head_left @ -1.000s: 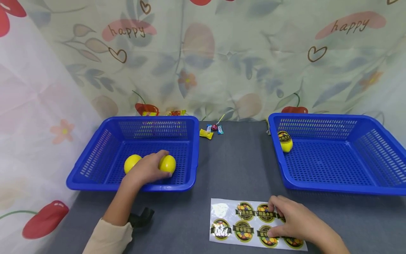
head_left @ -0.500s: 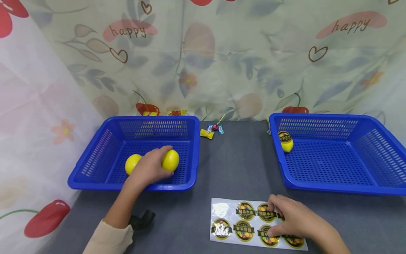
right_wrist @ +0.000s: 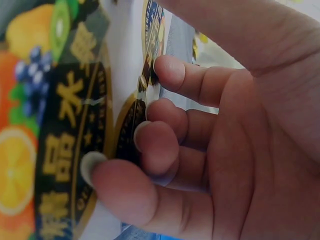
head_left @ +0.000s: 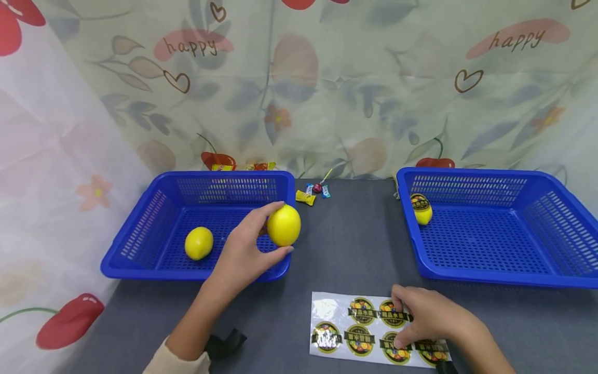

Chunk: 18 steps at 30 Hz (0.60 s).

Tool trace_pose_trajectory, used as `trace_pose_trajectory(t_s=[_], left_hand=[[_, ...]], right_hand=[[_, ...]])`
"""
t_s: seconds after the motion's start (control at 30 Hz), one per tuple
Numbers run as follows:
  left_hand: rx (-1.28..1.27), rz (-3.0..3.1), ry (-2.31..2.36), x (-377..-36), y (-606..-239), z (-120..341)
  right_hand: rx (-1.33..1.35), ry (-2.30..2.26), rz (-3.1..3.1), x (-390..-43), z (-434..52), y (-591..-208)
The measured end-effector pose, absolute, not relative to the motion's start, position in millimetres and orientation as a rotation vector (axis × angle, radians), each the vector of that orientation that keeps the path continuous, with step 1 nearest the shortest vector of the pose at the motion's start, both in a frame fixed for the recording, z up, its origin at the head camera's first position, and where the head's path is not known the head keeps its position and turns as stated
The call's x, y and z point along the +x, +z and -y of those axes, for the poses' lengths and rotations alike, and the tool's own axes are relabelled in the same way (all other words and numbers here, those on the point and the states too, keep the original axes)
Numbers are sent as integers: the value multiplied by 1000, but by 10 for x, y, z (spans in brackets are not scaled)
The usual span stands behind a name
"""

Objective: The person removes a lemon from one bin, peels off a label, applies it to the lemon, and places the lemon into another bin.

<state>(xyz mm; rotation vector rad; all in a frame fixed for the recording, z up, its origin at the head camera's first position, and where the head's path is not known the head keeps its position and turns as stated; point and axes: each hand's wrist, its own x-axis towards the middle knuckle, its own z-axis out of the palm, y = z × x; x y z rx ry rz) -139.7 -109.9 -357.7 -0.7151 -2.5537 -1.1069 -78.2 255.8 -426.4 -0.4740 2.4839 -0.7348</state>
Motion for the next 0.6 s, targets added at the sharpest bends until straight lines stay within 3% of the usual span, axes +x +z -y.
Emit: trace_pose_trajectory(t_s=[0.33,0.6], left_hand=[[-1074,2337,-1442,-1102,-3665,660],[-1125,2323,-1649,-1053,-3825,361]], right_hand=[[-467,-729,-2485,-783,-2561,-4247],[-432,-704,-2489,-783,-2544,-4265]])
